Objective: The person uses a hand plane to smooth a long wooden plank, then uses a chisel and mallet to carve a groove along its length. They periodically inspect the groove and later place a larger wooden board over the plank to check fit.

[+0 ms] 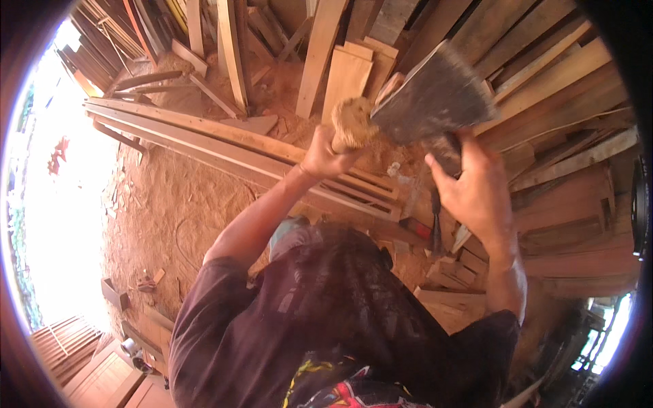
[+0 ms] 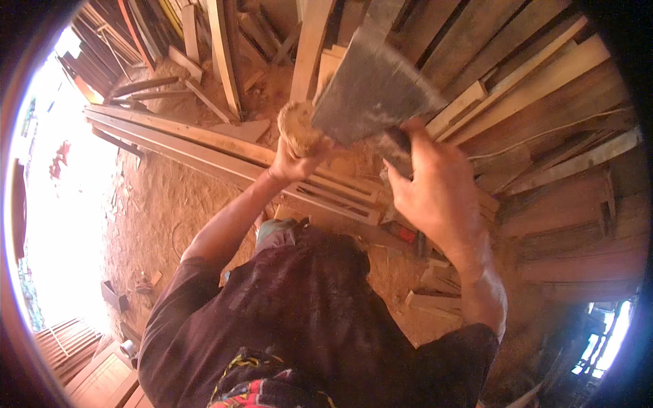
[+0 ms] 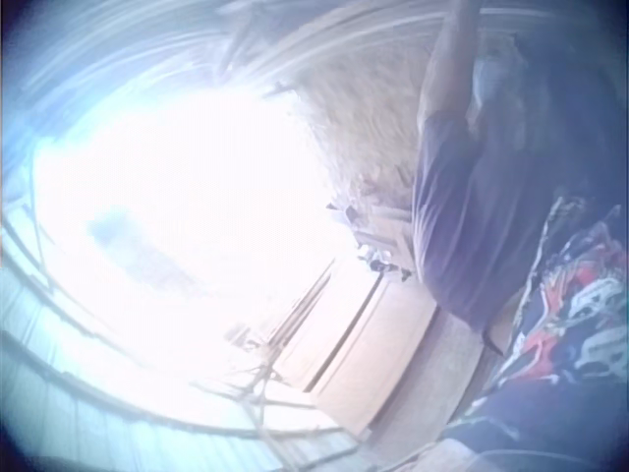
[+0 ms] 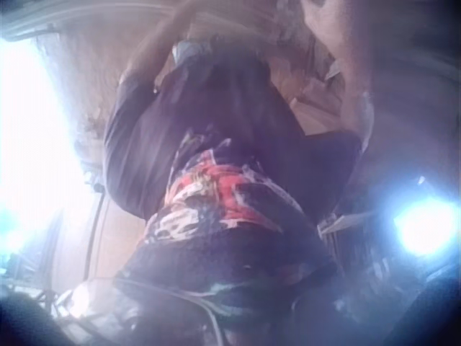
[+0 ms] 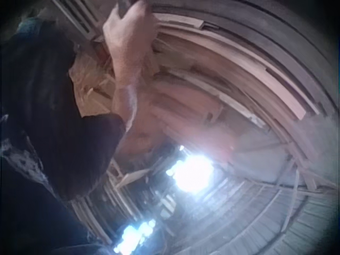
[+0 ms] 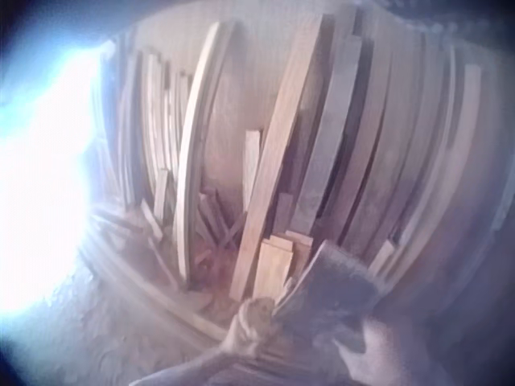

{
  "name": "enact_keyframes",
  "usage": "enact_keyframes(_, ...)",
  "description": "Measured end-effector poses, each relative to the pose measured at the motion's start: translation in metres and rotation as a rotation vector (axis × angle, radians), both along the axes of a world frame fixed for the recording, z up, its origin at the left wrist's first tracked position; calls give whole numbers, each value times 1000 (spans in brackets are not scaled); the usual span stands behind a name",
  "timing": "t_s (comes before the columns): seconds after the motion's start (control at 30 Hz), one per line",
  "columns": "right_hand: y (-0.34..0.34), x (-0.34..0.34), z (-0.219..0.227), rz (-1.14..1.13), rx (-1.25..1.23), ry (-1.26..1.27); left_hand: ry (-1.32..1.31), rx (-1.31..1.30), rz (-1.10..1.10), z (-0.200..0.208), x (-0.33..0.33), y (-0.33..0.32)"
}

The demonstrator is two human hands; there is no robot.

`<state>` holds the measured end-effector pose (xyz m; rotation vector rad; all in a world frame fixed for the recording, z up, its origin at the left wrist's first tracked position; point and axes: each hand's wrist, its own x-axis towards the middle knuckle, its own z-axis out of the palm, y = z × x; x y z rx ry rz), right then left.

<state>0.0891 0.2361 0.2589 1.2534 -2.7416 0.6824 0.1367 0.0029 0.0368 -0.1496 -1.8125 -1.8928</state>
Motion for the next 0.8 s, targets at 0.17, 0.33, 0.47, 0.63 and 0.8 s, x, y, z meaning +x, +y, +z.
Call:
enact_keyframes(0.17, -14, 19, 73, 91, -583, 160, 128, -123, 141, 7, -1, -2)
enact_keyframes(0.33, -31, 6, 12, -17, -31, -18, -15, -25, 71, 4, 2, 1)
enact_keyframes(0.47, -17, -21, -4, 112, -14, -41, -80, 92, -25, 18, 0, 7)
enact_keyframes(0.63, -8, -19, 40, 63, -420, 4, -210, -28, -4, 6, -2, -3)
enact_keyframes(0.8, -23, -1, 108, -130, -706, 129, -156, 41, -17, 4, -6, -4)
